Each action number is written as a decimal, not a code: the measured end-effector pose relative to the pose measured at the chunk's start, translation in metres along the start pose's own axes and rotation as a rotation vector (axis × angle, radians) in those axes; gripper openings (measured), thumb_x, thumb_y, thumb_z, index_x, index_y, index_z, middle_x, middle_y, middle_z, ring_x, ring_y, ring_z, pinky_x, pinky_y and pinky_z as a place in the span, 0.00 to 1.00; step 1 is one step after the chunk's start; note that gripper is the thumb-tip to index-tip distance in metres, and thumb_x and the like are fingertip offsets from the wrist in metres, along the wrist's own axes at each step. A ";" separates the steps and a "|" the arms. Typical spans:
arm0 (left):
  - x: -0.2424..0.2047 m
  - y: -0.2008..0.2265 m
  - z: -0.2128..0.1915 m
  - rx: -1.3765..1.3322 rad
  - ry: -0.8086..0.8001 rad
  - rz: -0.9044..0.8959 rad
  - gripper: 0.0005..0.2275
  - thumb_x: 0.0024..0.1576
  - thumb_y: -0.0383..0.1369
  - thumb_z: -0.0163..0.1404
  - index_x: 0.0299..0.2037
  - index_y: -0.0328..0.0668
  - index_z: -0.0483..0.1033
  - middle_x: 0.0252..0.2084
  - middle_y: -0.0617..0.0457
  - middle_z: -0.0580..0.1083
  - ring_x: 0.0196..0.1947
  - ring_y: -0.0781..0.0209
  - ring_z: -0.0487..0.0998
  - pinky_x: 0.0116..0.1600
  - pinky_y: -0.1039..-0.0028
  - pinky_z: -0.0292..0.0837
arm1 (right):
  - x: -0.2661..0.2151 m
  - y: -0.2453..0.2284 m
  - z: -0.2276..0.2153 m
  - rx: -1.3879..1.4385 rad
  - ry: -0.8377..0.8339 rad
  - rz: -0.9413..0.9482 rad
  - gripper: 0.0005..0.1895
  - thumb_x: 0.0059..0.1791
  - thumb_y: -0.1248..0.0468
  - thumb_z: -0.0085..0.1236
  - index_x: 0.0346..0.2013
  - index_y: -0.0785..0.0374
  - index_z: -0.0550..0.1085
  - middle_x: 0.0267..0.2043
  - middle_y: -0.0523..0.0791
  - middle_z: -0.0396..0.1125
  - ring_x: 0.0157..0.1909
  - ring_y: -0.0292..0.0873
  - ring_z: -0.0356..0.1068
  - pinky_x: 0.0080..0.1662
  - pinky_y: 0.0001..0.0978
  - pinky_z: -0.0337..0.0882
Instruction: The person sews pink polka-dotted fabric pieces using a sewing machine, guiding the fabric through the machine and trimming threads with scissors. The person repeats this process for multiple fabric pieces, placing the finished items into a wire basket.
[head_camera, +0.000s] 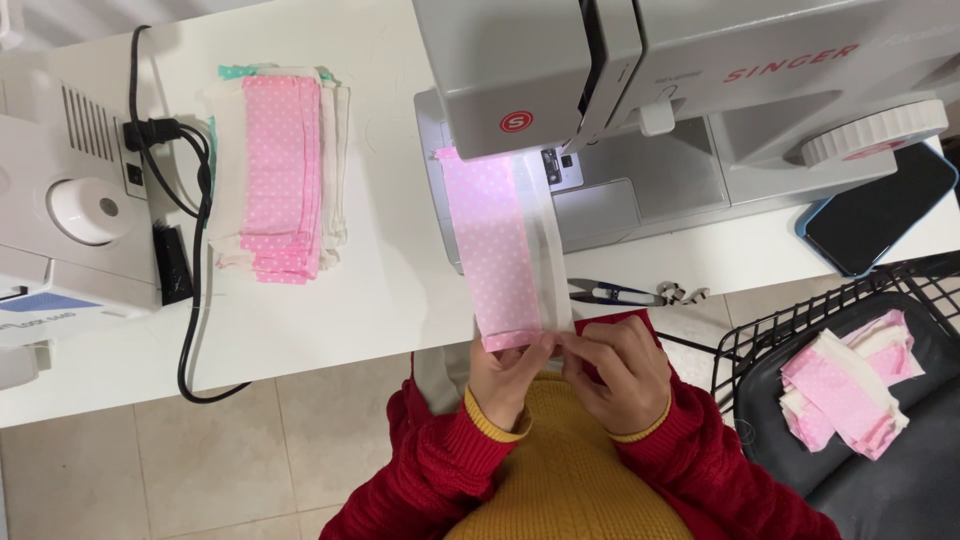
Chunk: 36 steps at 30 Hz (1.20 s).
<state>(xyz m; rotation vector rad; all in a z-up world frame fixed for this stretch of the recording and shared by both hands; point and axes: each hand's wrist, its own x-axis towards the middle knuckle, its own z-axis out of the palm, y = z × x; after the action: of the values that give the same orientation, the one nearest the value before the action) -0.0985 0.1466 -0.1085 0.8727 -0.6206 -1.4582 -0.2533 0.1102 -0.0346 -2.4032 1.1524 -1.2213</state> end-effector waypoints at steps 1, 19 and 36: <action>0.001 -0.001 -0.001 0.018 0.006 -0.005 0.06 0.61 0.18 0.54 0.46 0.28 0.76 0.41 0.52 0.77 0.41 0.66 0.78 0.47 0.76 0.75 | 0.000 0.001 -0.001 -0.011 -0.008 -0.027 0.20 0.36 0.76 0.70 0.41 0.66 0.77 0.39 0.47 0.68 0.36 0.46 0.67 0.35 0.36 0.67; 0.006 0.029 0.003 0.131 -0.060 0.099 0.11 0.60 0.18 0.52 0.52 0.30 0.71 0.43 0.53 0.76 0.43 0.67 0.78 0.48 0.77 0.75 | 0.056 0.034 -0.037 -0.048 -0.178 -0.593 0.11 0.47 0.65 0.61 0.44 0.62 0.81 0.52 0.44 0.75 0.57 0.42 0.71 0.54 0.37 0.69; 0.088 0.152 0.020 1.425 -0.315 0.894 0.17 0.54 0.24 0.56 0.55 0.29 0.76 0.61 0.43 0.73 0.66 0.43 0.70 0.73 0.53 0.59 | 0.069 0.035 -0.041 0.163 -0.235 -0.617 0.09 0.50 0.67 0.58 0.41 0.71 0.77 0.48 0.54 0.74 0.56 0.53 0.76 0.58 0.42 0.73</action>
<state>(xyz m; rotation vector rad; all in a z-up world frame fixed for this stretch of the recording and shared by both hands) -0.0226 0.0436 0.0134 1.1312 -2.0709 -0.1406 -0.2798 0.0426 0.0151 -2.7643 0.2279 -1.0728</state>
